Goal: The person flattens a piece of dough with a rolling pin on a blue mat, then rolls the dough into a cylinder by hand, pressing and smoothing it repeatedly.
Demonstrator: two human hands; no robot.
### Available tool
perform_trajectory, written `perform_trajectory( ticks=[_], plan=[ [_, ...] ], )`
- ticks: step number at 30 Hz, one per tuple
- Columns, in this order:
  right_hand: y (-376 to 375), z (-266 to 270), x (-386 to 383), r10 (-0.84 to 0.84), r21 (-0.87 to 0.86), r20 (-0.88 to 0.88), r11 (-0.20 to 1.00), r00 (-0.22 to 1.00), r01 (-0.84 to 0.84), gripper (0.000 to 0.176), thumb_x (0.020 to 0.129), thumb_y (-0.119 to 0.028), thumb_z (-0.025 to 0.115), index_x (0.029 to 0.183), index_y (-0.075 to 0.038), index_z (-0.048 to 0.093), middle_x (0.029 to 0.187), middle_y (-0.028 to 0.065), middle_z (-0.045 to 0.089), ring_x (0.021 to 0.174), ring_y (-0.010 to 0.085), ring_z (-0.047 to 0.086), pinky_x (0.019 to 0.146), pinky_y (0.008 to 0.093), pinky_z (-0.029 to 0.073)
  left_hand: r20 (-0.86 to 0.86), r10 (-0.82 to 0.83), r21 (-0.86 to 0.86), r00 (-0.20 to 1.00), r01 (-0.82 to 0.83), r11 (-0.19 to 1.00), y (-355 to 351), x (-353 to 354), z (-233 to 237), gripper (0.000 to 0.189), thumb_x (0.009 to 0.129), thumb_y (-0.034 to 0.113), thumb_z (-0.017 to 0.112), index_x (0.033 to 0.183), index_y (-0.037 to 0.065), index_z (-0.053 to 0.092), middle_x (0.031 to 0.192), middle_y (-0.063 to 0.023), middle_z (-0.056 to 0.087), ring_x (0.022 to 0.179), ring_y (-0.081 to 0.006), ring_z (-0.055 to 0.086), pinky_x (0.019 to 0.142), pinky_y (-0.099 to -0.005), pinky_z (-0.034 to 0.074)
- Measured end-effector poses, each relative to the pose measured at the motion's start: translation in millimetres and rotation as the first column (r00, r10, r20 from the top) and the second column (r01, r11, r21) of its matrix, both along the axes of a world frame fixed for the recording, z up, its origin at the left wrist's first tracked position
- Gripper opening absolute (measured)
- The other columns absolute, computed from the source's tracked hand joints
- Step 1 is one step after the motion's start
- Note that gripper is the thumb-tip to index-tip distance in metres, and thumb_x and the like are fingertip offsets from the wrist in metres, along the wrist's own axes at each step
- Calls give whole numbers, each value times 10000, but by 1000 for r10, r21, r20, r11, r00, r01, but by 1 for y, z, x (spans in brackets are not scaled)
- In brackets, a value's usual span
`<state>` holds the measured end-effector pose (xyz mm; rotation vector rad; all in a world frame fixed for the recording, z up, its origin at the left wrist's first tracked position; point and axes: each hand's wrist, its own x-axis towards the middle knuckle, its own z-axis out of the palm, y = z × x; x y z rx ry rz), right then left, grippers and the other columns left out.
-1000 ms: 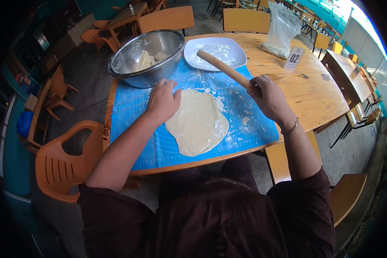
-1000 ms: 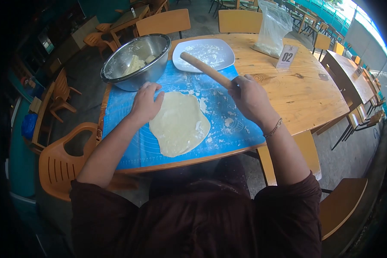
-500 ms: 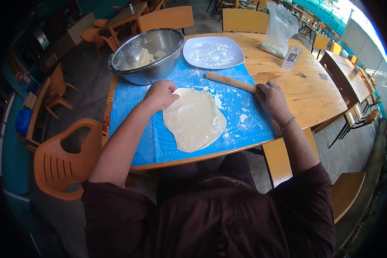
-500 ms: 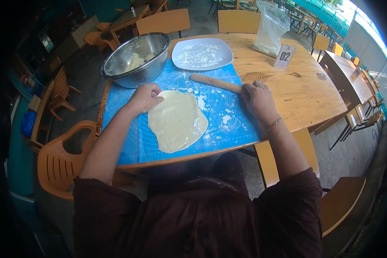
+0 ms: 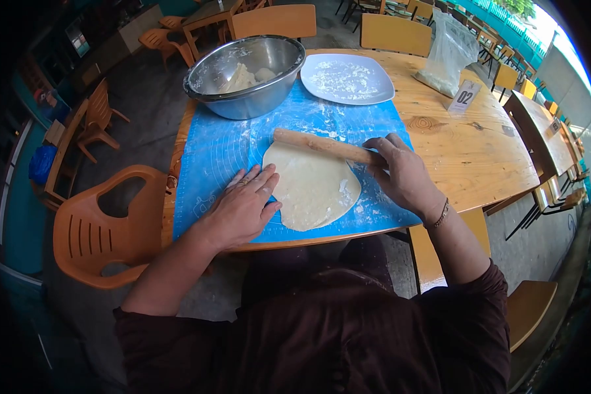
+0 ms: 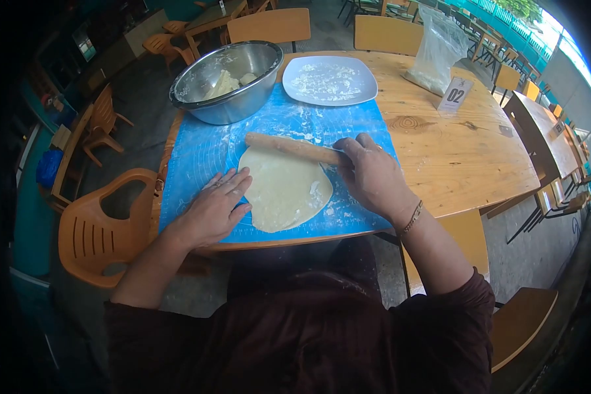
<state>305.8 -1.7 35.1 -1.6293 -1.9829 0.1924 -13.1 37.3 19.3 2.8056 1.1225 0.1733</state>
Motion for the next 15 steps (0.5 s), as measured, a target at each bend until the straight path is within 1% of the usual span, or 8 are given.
perform_trajectory(
  ticks=[2,3,5,6,8,9,11,15],
  plan=[
    [2,3,-15,3,-42,104,999,995,2,280,932,-166,633,1192,-62,636,1045,165,599,945,371,639,840,471,529,71,38,-94,997,-31,995,6,-1,12,430,1017,229,536,1316,-78,581,1434,-257,530,1379,-408,462,1177,-458,331],
    [3,2,-20,6,-38,105,999,994,-2,280,932,-166,633,1192,-62,636,1045,165,599,945,371,639,840,471,529,71,41,-90,997,-35,995,10,-3,18,430,1017,229,536,1316,-78,581,1434,-257,530,1379,-408,462,1177,-458,331],
    [7,-6,-29,12,25,188,1000,982,-17,290,936,-156,615,1210,-68,645,1025,172,589,994,369,609,879,467,508,374,181,-185,910,-118,976,19,-7,29,358,1009,193,543,1216,-82,642,1355,-261,594,1323,-407,522,1142,-454,379],
    [7,-8,-34,17,23,191,999,981,-22,290,936,-156,615,1210,-68,645,1025,172,589,994,369,609,879,467,508,377,185,-187,908,-121,975,23,-8,32,358,1009,193,543,1216,-82,642,1355,-261,594,1323,-407,522,1142,-454,379],
    [9,-11,-43,25,67,217,997,976,-41,333,931,-150,611,1254,-76,646,1020,180,578,1014,363,578,907,456,483,512,168,-102,842,-134,986,32,-9,39,374,1020,205,522,1246,-74,628,1347,-284,587,1314,-423,521,1153,-468,365],
    [13,-17,-44,27,66,220,997,975,-43,333,931,-150,611,1254,-76,646,1020,180,578,1014,363,578,907,456,483,515,169,-102,841,-136,985,39,-6,37,374,1020,205,522,1246,-74,628,1347,-284,587,1314,-423,521,1153,-468,365],
    [22,-30,-43,51,85,269,993,962,-77,375,917,-158,621,1282,-78,650,1011,172,568,996,352,563,911,440,471,406,-111,245,907,9,970,51,3,23,418,1036,230,494,1296,-82,589,1366,-273,578,1326,-425,508,1168,-472,347],
    [17,-29,-47,70,161,209,981,975,-105,344,915,-171,622,1239,-69,679,1011,167,563,986,351,557,905,435,468,240,-148,208,960,98,973,50,15,-5,481,1047,280,467,1353,-85,539,1387,-264,566,1327,-433,504,1181,-480,326]
  ],
)
